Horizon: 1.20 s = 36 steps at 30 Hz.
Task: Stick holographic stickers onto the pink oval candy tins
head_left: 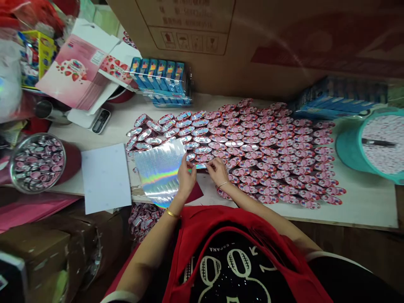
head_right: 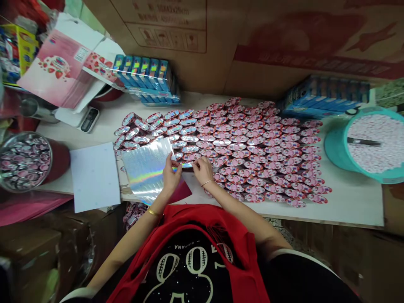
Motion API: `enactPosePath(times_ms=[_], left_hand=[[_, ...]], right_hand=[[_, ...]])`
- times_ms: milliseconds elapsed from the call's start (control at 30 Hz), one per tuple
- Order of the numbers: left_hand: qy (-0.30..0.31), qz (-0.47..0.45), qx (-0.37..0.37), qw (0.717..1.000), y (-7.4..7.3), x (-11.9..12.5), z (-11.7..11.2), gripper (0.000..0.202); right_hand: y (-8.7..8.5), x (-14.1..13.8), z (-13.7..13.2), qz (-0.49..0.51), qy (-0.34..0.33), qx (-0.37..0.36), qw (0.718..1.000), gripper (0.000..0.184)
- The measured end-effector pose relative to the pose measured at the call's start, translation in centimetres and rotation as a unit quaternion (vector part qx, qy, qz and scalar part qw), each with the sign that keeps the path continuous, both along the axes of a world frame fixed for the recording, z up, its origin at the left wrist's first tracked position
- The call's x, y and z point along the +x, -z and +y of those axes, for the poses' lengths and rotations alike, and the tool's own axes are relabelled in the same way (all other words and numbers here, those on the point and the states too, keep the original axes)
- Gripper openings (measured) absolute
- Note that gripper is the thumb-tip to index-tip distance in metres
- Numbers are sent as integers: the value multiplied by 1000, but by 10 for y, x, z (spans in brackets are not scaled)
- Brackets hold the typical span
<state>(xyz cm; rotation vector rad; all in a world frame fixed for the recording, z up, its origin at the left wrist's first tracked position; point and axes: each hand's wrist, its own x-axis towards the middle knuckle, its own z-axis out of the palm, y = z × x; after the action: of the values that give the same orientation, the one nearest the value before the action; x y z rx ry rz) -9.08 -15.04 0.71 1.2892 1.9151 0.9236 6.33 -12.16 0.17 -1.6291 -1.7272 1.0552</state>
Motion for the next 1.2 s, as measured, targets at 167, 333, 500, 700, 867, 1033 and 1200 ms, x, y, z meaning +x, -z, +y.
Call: enactPosePath(times_ms=[167,333,500,700,867,1033,1200], left_hand=[[44,142,-35,988,10,-3,4,64],[71,186,-49,979,17,-2,5,61],[86,201,-56,974,21,-1,4,61],[59,206,-28,976,15,-7,5,52],[51,80,75,993,-17,-14,7,20],[12,-52,61,997,-25,-5,12,14],[-34,-32,-18,999,0,4,23,13]], right_hand=[[9,-6,0,-123,-40,13,992,22],[12,-6,0,-168,-69,11,983,23],[16,-7,-2,-171,-80,14,982,22],[17,-3,1,-129,-71,13,989,46],[2,1,6,-4,8,8,1000,44],[-4,-3,16,195,55,-142,969,38],[-2,1,26,118,51,-87,988,31]])
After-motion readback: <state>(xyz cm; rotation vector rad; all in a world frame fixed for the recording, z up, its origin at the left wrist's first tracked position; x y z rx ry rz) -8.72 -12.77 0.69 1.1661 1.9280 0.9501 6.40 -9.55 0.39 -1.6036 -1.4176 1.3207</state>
